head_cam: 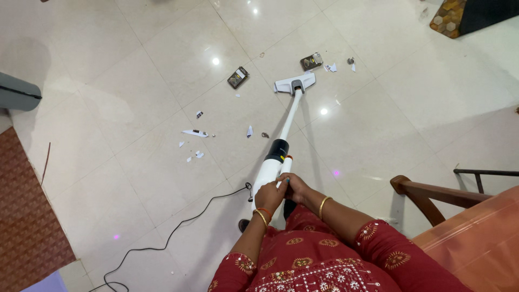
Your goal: The person vacuums the floor using a handheld vacuum cleaner to pick up small pieces of paper and debris, moving the device back and forth across the tiles.
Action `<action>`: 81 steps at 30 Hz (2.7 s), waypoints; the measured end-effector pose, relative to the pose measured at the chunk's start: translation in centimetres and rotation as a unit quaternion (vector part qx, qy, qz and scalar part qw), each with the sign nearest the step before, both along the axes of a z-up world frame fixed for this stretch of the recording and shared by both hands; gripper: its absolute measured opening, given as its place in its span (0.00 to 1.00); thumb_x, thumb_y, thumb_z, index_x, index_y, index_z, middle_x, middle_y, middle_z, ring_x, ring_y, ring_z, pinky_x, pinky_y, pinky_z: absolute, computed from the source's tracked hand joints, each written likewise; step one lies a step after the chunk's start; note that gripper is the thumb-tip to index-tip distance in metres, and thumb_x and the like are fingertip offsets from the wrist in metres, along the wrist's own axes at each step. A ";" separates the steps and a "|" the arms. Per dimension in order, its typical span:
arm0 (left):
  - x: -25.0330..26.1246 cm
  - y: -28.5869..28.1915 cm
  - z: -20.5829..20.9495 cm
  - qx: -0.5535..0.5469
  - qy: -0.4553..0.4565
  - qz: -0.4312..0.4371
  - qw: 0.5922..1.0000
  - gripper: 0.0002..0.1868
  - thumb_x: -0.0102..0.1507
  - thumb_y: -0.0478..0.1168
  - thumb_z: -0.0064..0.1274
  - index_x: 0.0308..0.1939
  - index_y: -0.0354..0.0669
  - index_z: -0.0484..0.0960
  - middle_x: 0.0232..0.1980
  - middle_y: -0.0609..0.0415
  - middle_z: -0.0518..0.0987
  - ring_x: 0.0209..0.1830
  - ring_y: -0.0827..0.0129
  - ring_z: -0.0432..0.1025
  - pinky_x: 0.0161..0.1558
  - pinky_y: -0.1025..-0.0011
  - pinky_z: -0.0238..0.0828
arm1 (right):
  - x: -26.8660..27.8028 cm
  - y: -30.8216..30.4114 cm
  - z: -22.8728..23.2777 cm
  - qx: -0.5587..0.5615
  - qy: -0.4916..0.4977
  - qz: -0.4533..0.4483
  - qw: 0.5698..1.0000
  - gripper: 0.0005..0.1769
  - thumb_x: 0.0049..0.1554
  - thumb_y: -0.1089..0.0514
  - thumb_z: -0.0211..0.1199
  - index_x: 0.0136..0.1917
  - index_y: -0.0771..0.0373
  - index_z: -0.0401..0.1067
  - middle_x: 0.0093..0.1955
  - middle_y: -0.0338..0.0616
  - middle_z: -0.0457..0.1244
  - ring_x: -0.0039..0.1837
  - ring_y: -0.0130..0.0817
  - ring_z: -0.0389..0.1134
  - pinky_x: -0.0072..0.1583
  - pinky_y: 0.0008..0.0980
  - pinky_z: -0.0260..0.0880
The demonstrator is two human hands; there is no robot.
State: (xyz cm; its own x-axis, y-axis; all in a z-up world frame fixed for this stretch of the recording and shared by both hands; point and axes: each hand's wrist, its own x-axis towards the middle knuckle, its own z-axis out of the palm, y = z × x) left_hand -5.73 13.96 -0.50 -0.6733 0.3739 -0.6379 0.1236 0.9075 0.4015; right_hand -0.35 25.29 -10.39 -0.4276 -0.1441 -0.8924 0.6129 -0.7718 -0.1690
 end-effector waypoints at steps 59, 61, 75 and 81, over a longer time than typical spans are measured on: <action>11.2 -20.8 -1.8 0.044 0.015 -0.028 0.999 0.36 0.65 0.68 0.40 0.37 0.38 0.88 0.30 0.40 0.83 0.32 0.48 0.80 0.37 0.54 0.77 | 12.0 -18.8 -1.3 -0.037 0.013 0.096 0.995 0.33 0.52 0.48 0.59 0.65 0.70 0.60 0.52 0.57 0.64 0.50 0.48 0.66 0.51 0.46 0.70; 11.2 -20.7 -2.1 0.047 0.018 -0.032 0.998 0.36 0.65 0.68 0.41 0.38 0.39 0.88 0.30 0.40 0.83 0.31 0.48 0.80 0.36 0.54 0.77 | 12.3 -19.0 -1.4 -0.055 -0.003 0.049 0.997 0.32 0.50 0.49 0.59 0.65 0.66 0.61 0.52 0.53 0.64 0.51 0.47 0.67 0.52 0.48 0.71; 8.9 -15.5 -1.9 0.038 0.019 -0.041 0.998 0.37 0.64 0.70 0.40 0.42 0.40 0.88 0.29 0.40 0.83 0.31 0.48 0.80 0.35 0.54 0.76 | 9.7 -13.6 0.2 -0.069 -0.016 0.088 0.994 0.35 0.50 0.48 0.59 0.67 0.64 0.58 0.49 0.54 0.65 0.49 0.49 0.67 0.54 0.51 0.70; 6.9 -7.8 -1.3 0.027 0.013 -0.037 0.999 0.37 0.64 0.69 0.40 0.42 0.39 0.88 0.28 0.41 0.83 0.30 0.50 0.80 0.35 0.55 0.76 | 7.9 -6.3 -0.8 -0.046 -0.006 0.056 0.997 0.31 0.54 0.51 0.60 0.67 0.64 0.58 0.50 0.48 0.64 0.51 0.39 0.67 0.58 0.41 0.72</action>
State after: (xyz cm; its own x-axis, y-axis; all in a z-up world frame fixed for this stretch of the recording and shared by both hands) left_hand 1.17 6.16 -1.81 -0.6582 0.4568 -0.5985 0.2003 0.8725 0.4457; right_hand 7.54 18.95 -11.21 -0.3943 -0.2724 -0.8777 0.6973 -0.7108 -0.0926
